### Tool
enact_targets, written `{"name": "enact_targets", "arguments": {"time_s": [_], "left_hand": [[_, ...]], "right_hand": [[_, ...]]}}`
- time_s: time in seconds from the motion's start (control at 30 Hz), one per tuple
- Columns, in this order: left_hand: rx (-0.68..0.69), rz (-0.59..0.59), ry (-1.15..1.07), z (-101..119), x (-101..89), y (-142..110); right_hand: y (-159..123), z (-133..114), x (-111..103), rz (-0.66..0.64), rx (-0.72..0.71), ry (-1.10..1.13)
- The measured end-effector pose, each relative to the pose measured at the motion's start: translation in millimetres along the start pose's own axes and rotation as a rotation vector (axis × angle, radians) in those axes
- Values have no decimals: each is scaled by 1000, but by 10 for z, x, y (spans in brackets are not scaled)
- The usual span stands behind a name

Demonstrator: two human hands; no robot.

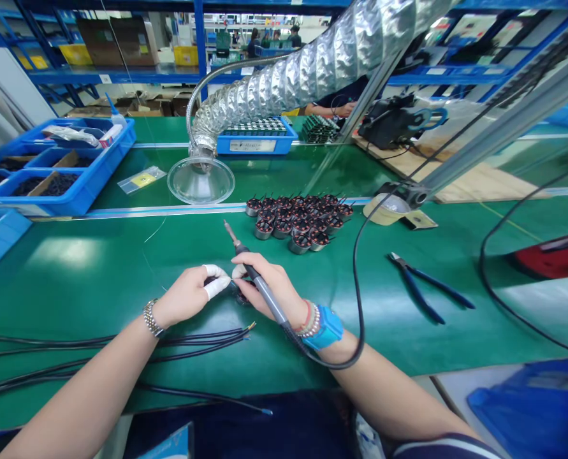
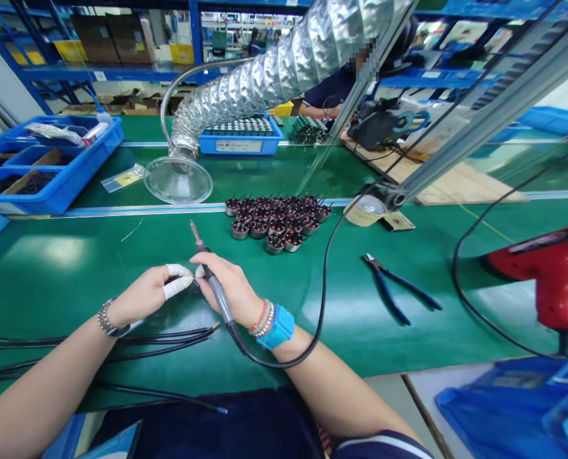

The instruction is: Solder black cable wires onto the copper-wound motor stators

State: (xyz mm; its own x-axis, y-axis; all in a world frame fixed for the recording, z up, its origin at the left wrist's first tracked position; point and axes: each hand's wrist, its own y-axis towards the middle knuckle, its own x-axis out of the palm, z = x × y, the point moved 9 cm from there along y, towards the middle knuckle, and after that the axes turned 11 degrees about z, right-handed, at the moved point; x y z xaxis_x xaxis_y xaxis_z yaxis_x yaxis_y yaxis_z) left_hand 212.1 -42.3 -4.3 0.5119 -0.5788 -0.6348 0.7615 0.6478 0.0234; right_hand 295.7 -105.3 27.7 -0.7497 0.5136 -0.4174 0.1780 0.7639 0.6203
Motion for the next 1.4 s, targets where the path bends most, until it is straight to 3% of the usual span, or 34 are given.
{"name": "enact_targets", "arguments": {"time_s": [0.27,0.93,1.1,1.3,1.4], "left_hand": [[26,10,-6,16,-3,-5],[-109,-40,-208,-127,77,8],[-150,-82,-270,-154,109,-1],[-172,-91,-190,-218,114,-17],[-184,-67,-280,-211,129,-10]], "right_hand": [[-98,4,8,-22,-49,-42],[-88,-12,52,-26,-87,-29],[-86,-78,77,-34,-166,-11],[-66,-158,90,-49,-310,-37],[-66,-148,101,-60,-292,-22]]}}
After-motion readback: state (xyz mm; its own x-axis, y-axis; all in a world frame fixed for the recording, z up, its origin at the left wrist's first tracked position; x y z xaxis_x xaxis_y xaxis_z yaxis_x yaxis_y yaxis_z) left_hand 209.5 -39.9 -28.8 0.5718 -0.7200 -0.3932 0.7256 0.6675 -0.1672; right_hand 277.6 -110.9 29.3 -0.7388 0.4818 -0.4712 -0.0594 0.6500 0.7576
